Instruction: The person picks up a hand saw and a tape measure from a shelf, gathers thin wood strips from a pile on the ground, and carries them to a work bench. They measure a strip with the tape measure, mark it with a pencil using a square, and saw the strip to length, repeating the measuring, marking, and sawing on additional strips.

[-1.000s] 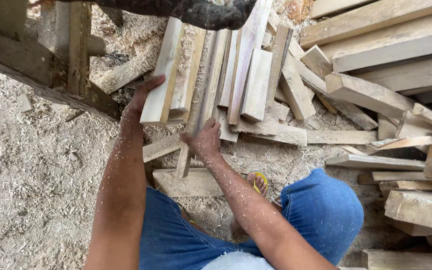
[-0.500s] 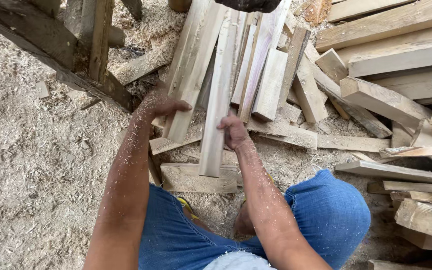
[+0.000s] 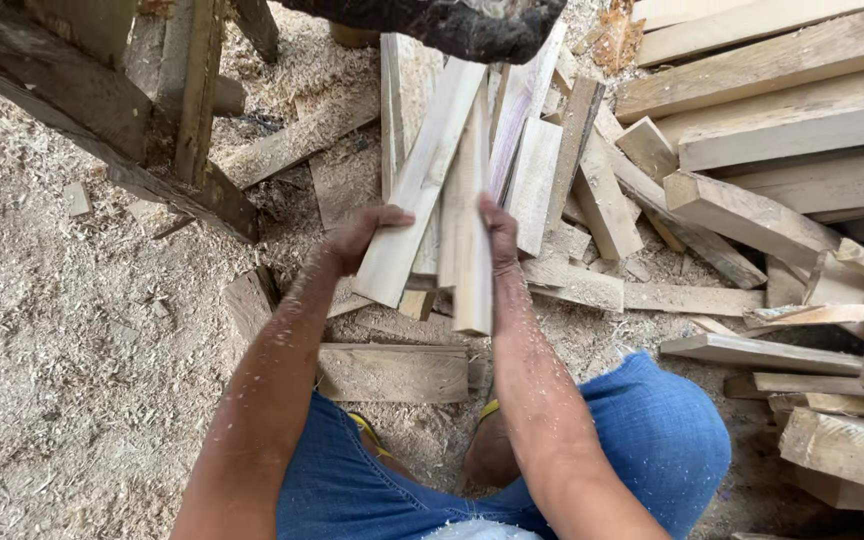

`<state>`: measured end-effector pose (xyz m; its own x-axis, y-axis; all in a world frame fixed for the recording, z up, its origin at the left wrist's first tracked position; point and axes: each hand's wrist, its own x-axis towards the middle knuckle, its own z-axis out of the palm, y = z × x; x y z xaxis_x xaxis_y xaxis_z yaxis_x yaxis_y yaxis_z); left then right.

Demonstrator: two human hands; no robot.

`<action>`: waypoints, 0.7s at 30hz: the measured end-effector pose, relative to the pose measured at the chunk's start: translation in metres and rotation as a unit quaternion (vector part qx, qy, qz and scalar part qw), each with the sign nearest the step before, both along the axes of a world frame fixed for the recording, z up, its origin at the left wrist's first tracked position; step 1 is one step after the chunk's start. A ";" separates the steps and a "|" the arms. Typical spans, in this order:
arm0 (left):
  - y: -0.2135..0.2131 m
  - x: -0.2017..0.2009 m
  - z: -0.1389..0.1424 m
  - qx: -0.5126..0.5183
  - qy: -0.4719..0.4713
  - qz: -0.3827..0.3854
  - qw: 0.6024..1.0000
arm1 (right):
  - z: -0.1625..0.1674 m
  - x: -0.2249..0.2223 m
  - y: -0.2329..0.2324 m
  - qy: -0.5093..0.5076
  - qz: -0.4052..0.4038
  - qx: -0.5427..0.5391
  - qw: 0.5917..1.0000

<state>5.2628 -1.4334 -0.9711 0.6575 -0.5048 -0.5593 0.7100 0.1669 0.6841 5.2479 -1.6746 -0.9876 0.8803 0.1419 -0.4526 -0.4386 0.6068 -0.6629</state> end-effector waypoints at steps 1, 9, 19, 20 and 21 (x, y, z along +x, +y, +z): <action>-0.008 -0.005 -0.002 0.015 0.023 0.017 0.999 | -0.004 0.004 0.001 0.006 0.033 -0.054 0.998; -0.048 -0.016 0.078 0.226 0.019 0.130 0.965 | -0.050 -0.021 0.016 0.058 -0.028 -0.026 0.998; -0.088 -0.037 0.128 0.365 -0.208 -0.030 0.907 | -0.026 -0.056 -0.025 0.001 -0.110 0.027 0.994; -0.093 -0.035 0.123 0.367 -0.241 -0.021 0.898 | -0.018 -0.055 -0.030 -0.004 -0.132 0.012 0.991; -0.099 -0.032 0.117 0.367 -0.276 -0.014 0.888 | -0.009 -0.054 -0.035 -0.010 -0.156 -0.004 0.988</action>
<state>5.2306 -1.5325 -0.8543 0.9266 -0.1580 -0.3413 0.2299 -0.4802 0.8465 5.1939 -1.7097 -0.9967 0.8896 -0.1416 -0.4342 -0.2173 0.7051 -0.6750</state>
